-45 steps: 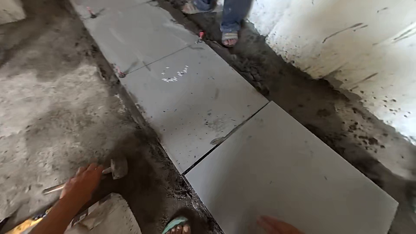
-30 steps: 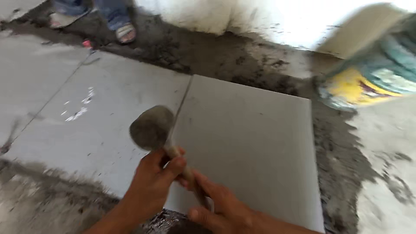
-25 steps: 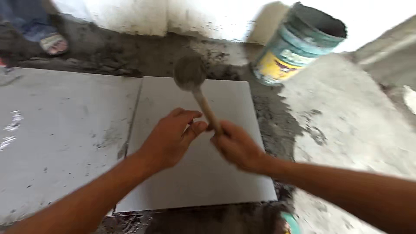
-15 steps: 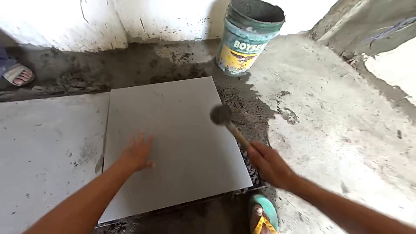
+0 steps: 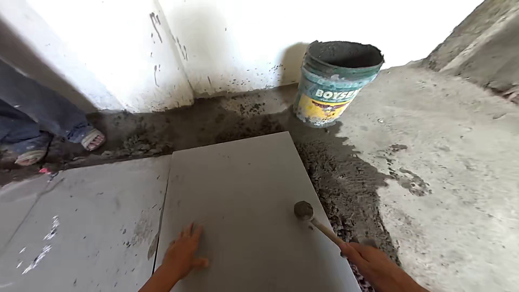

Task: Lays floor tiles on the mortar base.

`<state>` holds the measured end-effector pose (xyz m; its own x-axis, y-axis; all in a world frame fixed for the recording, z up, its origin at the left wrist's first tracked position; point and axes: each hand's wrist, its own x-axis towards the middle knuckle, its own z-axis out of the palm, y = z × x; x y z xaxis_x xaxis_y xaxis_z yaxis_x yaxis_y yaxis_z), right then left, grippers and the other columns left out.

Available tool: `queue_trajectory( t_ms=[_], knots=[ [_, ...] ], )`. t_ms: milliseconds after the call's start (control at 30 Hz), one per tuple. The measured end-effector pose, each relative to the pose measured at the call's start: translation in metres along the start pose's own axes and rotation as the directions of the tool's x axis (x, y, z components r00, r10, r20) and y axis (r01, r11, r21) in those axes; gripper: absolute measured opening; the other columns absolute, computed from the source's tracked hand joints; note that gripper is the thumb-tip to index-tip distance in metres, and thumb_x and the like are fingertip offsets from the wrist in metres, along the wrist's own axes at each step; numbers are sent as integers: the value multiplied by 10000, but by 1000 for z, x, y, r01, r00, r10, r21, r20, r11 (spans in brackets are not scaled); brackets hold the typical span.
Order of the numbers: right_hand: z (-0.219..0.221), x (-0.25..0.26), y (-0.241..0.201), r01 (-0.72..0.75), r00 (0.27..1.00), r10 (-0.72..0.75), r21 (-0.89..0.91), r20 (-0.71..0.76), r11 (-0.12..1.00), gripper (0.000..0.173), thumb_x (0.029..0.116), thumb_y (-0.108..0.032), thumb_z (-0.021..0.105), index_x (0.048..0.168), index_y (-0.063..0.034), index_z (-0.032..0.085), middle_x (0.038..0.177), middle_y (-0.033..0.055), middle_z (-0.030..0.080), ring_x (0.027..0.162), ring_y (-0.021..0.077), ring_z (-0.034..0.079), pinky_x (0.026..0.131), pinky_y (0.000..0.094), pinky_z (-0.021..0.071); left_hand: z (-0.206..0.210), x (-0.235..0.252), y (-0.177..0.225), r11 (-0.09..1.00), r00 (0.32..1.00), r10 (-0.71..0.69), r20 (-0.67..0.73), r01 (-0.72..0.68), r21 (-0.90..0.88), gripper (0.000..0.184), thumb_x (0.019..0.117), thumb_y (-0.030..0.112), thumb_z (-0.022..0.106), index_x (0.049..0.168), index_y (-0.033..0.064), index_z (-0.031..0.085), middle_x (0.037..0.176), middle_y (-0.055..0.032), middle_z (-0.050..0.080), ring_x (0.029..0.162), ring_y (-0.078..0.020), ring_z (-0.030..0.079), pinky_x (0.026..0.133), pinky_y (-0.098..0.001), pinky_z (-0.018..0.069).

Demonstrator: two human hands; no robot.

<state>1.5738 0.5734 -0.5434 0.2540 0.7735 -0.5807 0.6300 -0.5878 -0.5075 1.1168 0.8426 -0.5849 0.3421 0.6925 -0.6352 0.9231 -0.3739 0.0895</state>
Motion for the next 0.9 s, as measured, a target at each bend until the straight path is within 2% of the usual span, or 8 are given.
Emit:
queue_trajectory(
  t_ms=[67,167,233,367,500,633,700,900],
  knots=[
    [-39,4,-33,47,998,-48,-6,-39,999,680,1026,-666,305,989,-96,674,737,106,619,659,285,627,621,540,516,-20,29,-30,993,985,-75,-153,60,-100,1157,724,672,825,1601,99,334,1628,-318,265,1466,-532,330,1116,-674,393],
    [-88,12,-83,177,977,-183,-64,-111,982,537,1039,-605,364,1045,-148,646,685,23,563,570,180,577,541,418,503,-36,64,-71,962,956,-233,-178,200,-185,1313,696,665,854,1645,65,171,1674,-327,93,1529,-567,102,1168,-750,216],
    [-95,33,-96,204,968,-217,-108,-127,973,498,1054,-574,365,1081,-154,632,686,18,554,562,167,577,532,394,510,-36,80,-83,961,960,-241,-143,215,-176,1378,675,679,861,1653,71,105,1690,-302,40,1553,-525,53,1180,-749,180],
    [-59,97,-86,-41,997,36,-80,-66,996,671,1074,-588,282,1042,-38,664,810,143,606,745,304,614,703,538,507,-30,89,-91,966,972,-211,-104,192,-171,1434,666,693,858,1662,101,13,1694,-296,-25,1568,-491,26,1188,-742,168],
    [11,112,-88,-116,971,164,258,-175,959,716,1082,-561,209,1115,-49,708,681,74,544,559,223,514,564,446,472,-25,91,-94,967,974,-209,-89,193,-166,1444,672,688,857,1659,97,-14,1697,-288,-39,1572,-479,21,1194,-727,171],
    [48,95,-105,-115,967,235,653,-100,749,648,1084,-583,286,1177,-69,668,573,-5,441,398,120,396,378,297,385,-25,87,-95,972,979,-168,-113,145,-184,1427,693,632,875,1646,24,4,1671,-350,-30,1548,-544,20,1176,-764,152],
    [62,96,-103,-37,965,200,673,-166,739,602,1066,-578,355,1141,-76,677,571,-2,455,401,124,410,384,303,392,-24,89,-98,973,980,-161,-119,137,-187,1434,689,626,881,1643,15,3,1668,-354,-42,1544,-553,15,1170,-769,159],
    [55,101,-122,-48,938,286,743,-196,668,641,1086,-582,293,1156,-58,655,583,12,449,405,140,431,381,309,421,-14,104,-111,950,972,-150,-180,91,-298,1508,589,586,948,1645,16,34,1667,-356,-12,1543,-549,45,1189,-724,200]
  ],
)
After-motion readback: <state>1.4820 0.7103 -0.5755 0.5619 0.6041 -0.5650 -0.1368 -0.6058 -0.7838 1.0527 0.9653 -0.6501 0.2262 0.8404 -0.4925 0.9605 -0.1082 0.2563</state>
